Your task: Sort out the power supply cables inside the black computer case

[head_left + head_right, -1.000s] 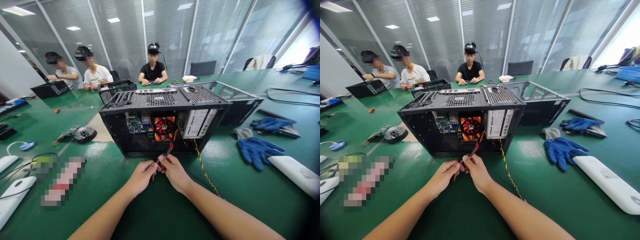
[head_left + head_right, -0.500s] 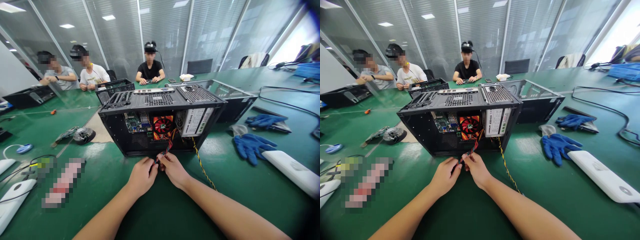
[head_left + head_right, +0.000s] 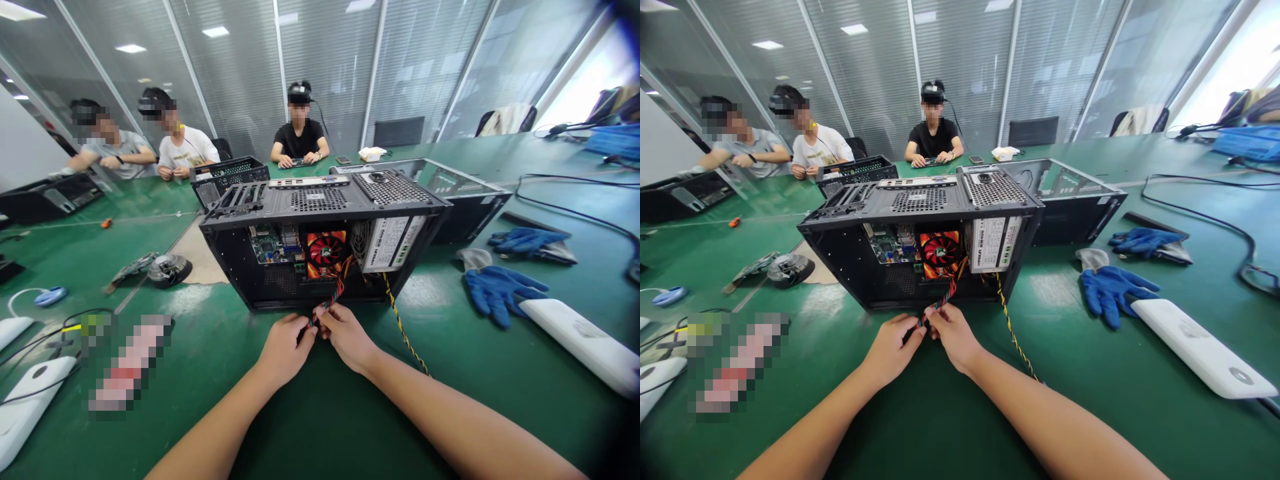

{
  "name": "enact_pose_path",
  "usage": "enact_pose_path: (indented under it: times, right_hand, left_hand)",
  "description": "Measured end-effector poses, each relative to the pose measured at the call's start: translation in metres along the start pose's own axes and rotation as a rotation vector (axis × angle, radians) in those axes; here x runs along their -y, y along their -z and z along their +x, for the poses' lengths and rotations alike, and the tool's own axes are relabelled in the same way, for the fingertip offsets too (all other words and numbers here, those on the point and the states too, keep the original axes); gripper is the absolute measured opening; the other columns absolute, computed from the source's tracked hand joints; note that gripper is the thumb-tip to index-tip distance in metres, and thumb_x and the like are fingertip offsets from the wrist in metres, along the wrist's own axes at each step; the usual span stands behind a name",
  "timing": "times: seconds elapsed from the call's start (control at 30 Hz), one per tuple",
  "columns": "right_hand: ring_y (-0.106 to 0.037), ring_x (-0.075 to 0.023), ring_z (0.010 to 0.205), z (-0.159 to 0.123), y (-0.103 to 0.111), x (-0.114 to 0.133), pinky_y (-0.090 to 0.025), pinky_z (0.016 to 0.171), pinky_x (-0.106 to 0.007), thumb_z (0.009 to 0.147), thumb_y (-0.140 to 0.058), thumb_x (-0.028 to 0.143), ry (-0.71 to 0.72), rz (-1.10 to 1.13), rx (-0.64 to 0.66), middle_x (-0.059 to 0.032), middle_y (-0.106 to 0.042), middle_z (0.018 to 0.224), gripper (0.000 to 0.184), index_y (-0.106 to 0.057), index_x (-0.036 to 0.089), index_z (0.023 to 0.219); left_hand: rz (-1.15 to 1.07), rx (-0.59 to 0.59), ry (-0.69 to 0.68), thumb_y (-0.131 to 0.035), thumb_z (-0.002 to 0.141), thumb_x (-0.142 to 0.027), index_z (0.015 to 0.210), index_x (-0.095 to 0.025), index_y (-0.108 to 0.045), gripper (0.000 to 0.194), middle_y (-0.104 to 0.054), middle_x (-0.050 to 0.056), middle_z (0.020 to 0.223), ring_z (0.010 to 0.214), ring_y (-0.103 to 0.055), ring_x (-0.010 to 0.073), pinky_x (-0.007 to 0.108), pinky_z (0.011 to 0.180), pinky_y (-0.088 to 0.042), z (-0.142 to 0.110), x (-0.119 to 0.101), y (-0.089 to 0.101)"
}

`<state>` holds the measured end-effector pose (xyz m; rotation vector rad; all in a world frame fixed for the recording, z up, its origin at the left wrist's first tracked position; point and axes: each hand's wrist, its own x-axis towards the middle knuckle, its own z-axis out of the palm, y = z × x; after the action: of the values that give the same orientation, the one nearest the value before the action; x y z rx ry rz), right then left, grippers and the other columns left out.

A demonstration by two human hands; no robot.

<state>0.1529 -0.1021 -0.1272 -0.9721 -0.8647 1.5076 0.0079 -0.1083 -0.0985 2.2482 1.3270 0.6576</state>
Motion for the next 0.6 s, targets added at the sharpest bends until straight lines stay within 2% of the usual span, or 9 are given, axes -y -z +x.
enact_pose_path:
  times: [0.27,0.37,0.47,0.6]
  right_hand:
    - [-0.042,-0.0099,0.055,-0.0014,-0.0019,-0.0016,-0.033,0.050,-0.025,0.074,-0.068,0.046,0.036,-0.062,-0.022,0.0035,-0.048,0.064,0.030,-0.056,0.018,0.073]
    - [-0.042,-0.0098,0.054,-0.0006,-0.0004,-0.0024,-0.032,0.050,-0.026,0.075,-0.067,0.046,0.034,-0.076,-0.016,0.0042,-0.047,0.062,0.031,-0.055,0.018,0.072]
    - [-0.041,-0.0096,0.051,0.0005,0.0021,-0.0031,-0.032,0.051,-0.027,0.076,-0.066,0.047,0.041,-0.096,0.006,0.0051,-0.045,0.057,0.032,-0.053,0.019,0.067]
    - [-0.044,-0.0105,0.053,-0.0001,0.0033,-0.0004,-0.032,0.052,-0.027,0.076,-0.067,0.048,0.018,-0.051,0.049,0.0043,-0.048,0.060,0.031,-0.057,0.018,0.072]
  left_hand:
    - [0.108,-0.034,-0.015,-0.046,0.089,-0.025,0.070,-0.018,-0.055,0.022,-0.048,0.001,0.070,0.064,-0.047,0.0130,0.025,0.062,-0.033,-0.0008,0.0006,0.0001]
    - [0.084,-0.041,-0.021,-0.046,0.088,-0.026,0.071,-0.018,-0.053,0.021,-0.050,0.001,0.071,0.065,-0.048,0.0134,0.025,0.062,-0.033,-0.0013,-0.0003,0.0004]
    - [-0.080,0.014,0.004,-0.042,0.091,-0.029,0.070,-0.018,-0.050,0.025,-0.052,0.000,0.066,0.061,-0.049,0.0127,0.025,0.061,-0.033,-0.0014,-0.0018,0.0010]
    - [-0.383,0.131,0.144,-0.038,0.092,-0.036,0.070,-0.018,-0.051,0.032,-0.049,-0.003,0.055,0.052,-0.048,0.0112,0.023,0.054,-0.033,-0.0005,-0.0008,0.0003]
